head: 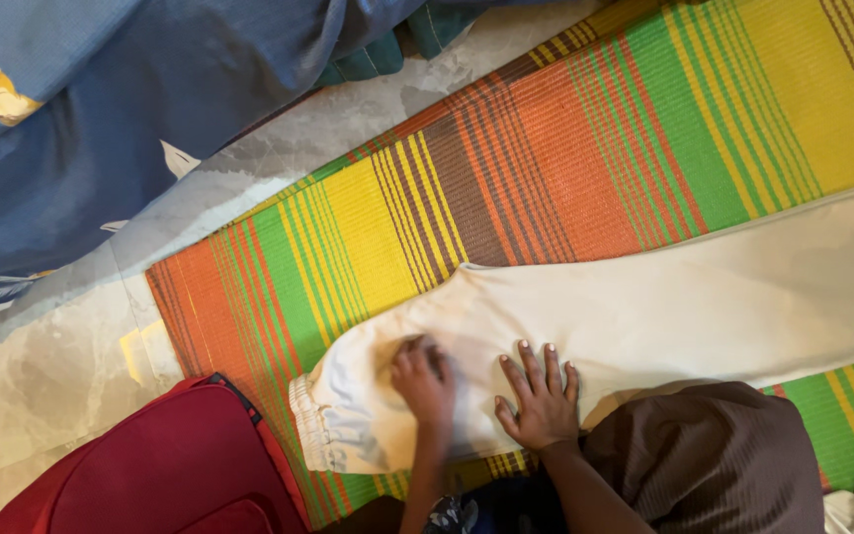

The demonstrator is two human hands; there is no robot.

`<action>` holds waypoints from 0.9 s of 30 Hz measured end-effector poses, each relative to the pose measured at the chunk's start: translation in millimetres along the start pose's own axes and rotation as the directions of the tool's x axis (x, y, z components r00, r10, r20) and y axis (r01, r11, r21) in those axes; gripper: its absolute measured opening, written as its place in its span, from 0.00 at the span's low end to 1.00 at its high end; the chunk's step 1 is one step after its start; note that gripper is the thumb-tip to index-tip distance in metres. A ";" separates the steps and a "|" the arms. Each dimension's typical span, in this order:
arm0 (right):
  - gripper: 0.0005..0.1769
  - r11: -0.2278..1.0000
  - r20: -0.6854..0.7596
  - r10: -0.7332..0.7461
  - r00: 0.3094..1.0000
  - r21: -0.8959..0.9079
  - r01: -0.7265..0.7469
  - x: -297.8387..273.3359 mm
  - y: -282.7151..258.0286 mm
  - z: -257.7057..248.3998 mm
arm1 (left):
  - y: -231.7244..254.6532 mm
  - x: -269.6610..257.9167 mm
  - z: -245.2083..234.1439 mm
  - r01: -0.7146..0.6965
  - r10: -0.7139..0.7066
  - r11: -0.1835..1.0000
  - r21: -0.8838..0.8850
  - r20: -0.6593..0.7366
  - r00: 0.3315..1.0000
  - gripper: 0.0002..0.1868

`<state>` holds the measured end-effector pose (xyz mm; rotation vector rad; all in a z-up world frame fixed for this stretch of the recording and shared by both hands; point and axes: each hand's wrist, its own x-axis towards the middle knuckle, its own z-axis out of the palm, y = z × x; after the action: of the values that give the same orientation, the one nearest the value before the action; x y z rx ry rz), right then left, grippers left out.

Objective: The person folds a pair of trousers on a mat on the floor and places them to the side.

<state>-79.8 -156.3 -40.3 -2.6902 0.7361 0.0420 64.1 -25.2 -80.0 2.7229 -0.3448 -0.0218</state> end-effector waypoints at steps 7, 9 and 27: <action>0.38 1.000 0.021 0.007 1.000 -0.008 -0.007 0.4 0.1 -0.1 | 12.0 10.0 -10.2 -0.094 0.085 0.982 0.164 0.063 0.994 0.30; 0.38 1.000 0.000 0.001 1.000 0.000 -0.001 -0.6 0.4 -0.4 | -3.9 22.0 -10.2 -0.035 0.023 0.976 0.215 0.061 0.998 0.32; 0.46 0.986 0.338 0.089 0.937 -0.161 -0.035 6.0 1.4 -5.7 | 78.5 -1.5 20.3 -0.437 0.426 0.899 -0.037 0.312 0.850 0.30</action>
<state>-75.7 -162.4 -36.2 -2.6927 0.7297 0.5929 42.9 -102.6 -68.4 2.6065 -1.0535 -0.3289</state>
